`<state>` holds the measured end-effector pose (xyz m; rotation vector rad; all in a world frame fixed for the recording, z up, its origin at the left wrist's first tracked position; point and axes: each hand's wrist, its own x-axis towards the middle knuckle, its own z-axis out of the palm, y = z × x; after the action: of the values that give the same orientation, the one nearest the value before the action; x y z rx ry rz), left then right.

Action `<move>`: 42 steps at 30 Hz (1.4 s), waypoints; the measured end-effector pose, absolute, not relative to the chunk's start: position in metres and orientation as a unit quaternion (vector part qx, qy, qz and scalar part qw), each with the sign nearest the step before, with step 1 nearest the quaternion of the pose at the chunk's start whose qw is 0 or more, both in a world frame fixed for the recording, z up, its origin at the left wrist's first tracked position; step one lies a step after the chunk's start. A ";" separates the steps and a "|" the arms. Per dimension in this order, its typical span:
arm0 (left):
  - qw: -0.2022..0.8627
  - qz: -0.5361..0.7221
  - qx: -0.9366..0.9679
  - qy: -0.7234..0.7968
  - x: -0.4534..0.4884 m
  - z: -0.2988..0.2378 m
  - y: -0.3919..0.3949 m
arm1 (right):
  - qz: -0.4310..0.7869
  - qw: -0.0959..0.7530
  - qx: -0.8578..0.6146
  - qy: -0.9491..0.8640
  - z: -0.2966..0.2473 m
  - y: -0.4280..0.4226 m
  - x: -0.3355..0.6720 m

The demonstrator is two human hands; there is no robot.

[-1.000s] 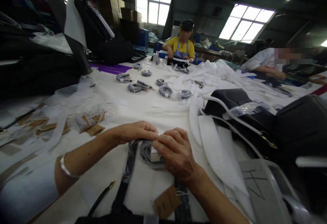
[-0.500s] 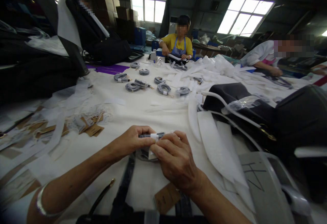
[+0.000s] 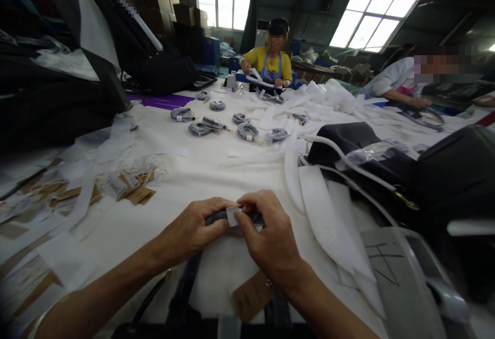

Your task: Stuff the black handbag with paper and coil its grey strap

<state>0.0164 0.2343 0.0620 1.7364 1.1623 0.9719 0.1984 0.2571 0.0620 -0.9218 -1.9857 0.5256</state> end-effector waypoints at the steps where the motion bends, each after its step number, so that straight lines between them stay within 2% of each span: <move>1: 0.398 0.384 0.693 0.463 0.017 0.062 0.232 | 0.248 0.418 -0.395 -0.780 0.064 0.257 0.198; 4: 0.385 0.361 0.707 0.471 0.018 0.065 0.224 | 0.332 0.360 -0.425 -0.762 0.072 0.259 0.199; 8: 0.368 0.341 0.709 0.496 0.022 0.062 0.216 | 0.358 0.307 -0.433 -0.768 0.079 0.259 0.207; 14: 0.198 0.315 0.808 0.457 0.030 0.035 0.203 | 0.347 0.213 -0.459 -0.790 0.068 0.245 0.215; 16: 0.176 0.288 0.828 0.448 0.029 0.028 0.200 | 0.341 0.191 -0.464 -0.795 0.058 0.240 0.214; 28: 0.247 0.261 0.797 0.486 0.023 0.025 0.207 | 0.351 0.167 -0.477 -0.789 0.049 0.238 0.213; 34: 0.222 0.260 0.809 0.477 0.022 0.017 0.212 | 0.341 0.175 -0.483 -0.788 0.052 0.236 0.212; 42: 0.167 0.271 0.847 0.425 0.003 -0.024 0.235 | 0.384 0.158 -0.474 -0.776 0.045 0.248 0.218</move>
<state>0.0025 0.2355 -0.0238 2.4114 1.2088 0.7725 0.2180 0.2478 0.0453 -1.3566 -2.2199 1.0992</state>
